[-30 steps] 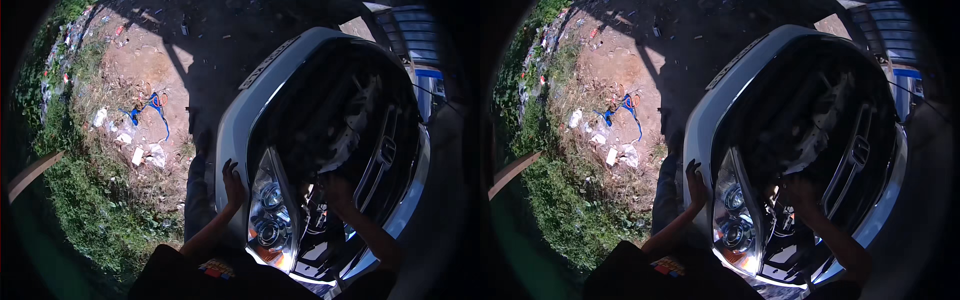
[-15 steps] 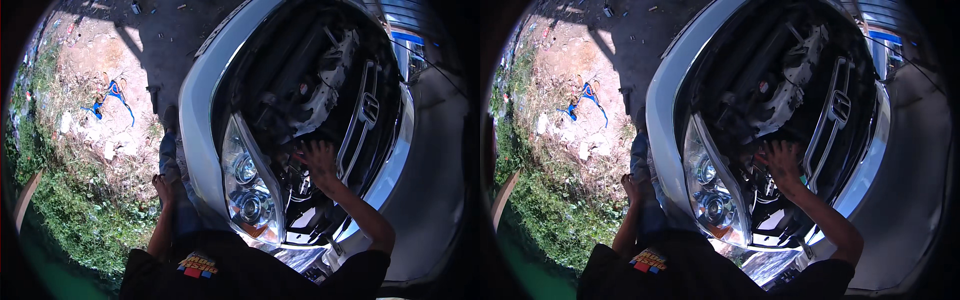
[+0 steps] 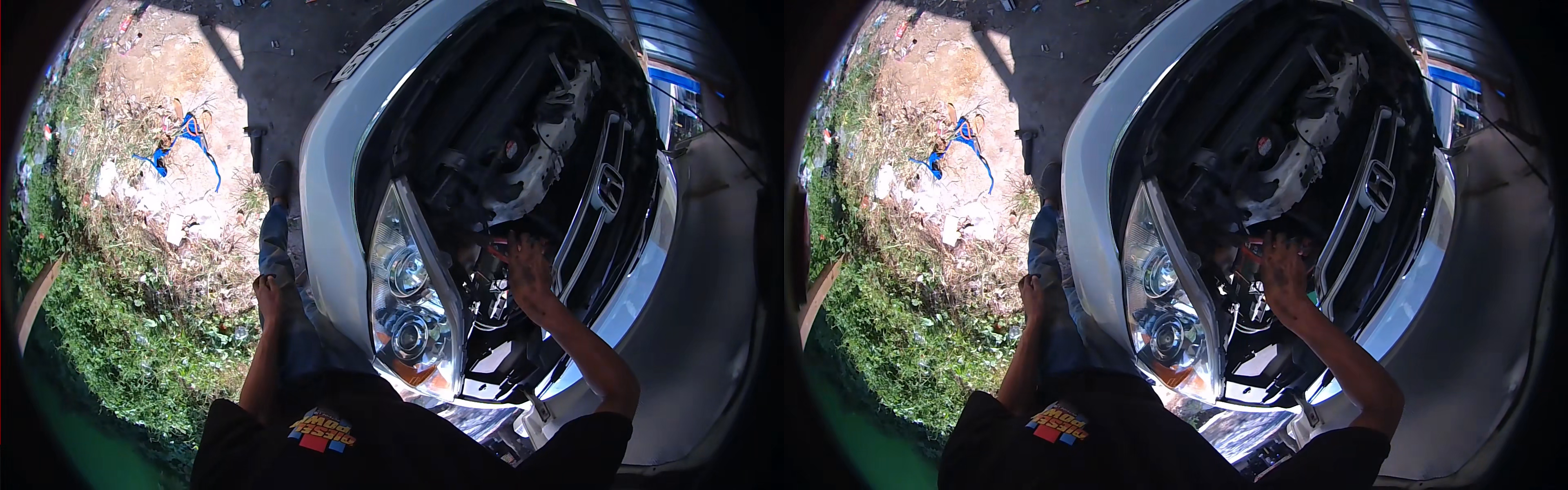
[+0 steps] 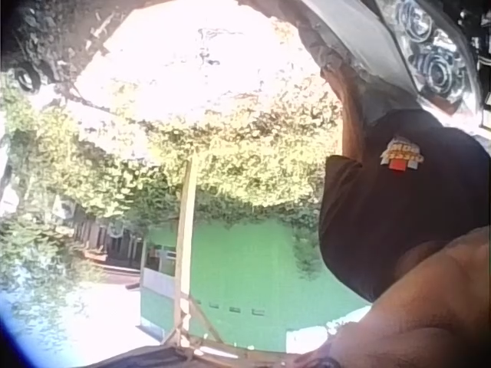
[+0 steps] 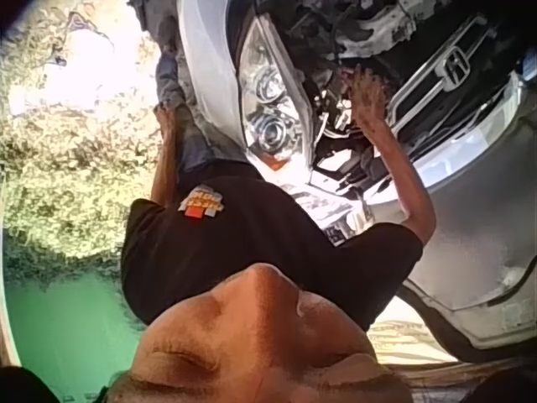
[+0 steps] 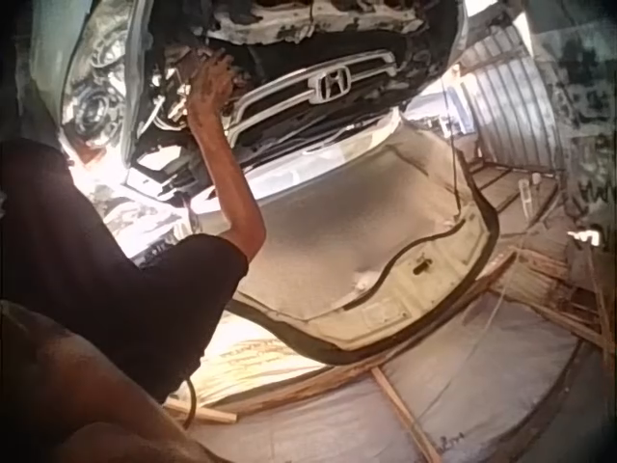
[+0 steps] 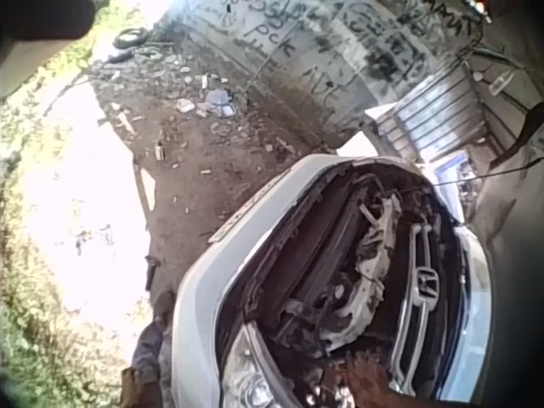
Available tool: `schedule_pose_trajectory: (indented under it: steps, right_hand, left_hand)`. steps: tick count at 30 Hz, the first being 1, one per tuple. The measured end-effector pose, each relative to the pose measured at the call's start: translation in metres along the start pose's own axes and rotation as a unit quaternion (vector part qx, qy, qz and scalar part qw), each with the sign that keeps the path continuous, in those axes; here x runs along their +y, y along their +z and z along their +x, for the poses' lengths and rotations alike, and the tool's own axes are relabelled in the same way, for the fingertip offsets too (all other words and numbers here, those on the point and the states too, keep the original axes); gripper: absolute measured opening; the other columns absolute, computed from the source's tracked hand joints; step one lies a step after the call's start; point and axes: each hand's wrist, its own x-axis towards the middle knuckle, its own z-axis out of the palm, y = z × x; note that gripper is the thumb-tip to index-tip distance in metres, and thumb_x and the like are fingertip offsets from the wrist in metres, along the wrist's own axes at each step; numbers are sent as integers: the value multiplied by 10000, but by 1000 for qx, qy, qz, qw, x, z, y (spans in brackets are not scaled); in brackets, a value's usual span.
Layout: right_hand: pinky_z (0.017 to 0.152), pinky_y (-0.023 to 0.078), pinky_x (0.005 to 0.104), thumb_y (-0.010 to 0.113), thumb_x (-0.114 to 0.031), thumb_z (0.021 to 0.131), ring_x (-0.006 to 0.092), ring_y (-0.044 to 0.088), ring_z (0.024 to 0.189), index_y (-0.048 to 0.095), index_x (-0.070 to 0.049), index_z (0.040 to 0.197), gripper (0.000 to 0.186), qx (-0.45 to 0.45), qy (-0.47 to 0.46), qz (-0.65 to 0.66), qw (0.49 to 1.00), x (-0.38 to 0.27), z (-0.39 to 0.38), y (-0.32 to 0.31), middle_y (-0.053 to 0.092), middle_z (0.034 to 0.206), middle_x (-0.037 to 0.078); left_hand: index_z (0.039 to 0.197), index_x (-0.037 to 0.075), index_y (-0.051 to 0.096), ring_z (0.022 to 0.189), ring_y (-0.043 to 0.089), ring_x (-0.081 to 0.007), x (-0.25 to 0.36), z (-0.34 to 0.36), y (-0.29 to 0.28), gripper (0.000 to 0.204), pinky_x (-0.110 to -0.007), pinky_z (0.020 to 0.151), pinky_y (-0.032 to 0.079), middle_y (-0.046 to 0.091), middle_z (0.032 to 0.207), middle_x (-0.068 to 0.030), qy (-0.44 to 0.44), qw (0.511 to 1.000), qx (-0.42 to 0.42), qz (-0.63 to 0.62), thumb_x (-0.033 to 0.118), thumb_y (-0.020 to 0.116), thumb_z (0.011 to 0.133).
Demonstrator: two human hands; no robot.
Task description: Repair or adjust a car headlight assembly under the hood.
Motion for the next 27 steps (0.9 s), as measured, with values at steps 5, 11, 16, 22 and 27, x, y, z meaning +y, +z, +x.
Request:
schedule_pose_trajectory:
  steps: [5,11,16,22,27]
  right_hand:
    - [983,401,538,600,-47,746,382,531,1054,478,90,1291,574,-43,-35,-37,998,-8,7,-27,525,1156,232]
    - [938,377,610,601,-117,759,389,529,1025,523,80,1192,482,-26,-107,-25,994,0,3,10,533,1111,242]
    - [804,441,483,598,-124,741,313,554,897,654,28,916,238,7,-68,48,997,-1,11,9,609,905,186]
    - [753,452,521,626,-139,797,393,560,929,613,12,977,236,-77,-70,47,993,5,31,-21,581,882,227]
    - [644,477,483,684,-234,820,353,606,757,626,-17,901,239,103,-150,14,983,20,27,-2,597,752,159]
  left_hand:
    - [1113,-54,615,1150,492,-421,-8,0,-4,386,-442,1000,400,499,1208,-271,-10,1000,2,-13,255,425,981]
    - [1132,-53,602,1164,486,-418,5,1,-3,384,-437,997,402,500,1211,-267,-18,1000,-8,-5,251,427,975]
    - [1152,-48,595,1148,503,-423,1,0,-6,401,-444,990,410,506,1211,-266,-30,999,-13,-2,267,416,982]
    - [1199,-48,573,1086,549,-461,13,-3,-1,439,-479,933,459,503,1221,-293,-40,996,-32,69,309,417,996]
    - [1189,-60,562,1056,566,-467,19,-4,1,422,-491,919,471,493,1243,-292,-11,998,-9,67,291,426,998]
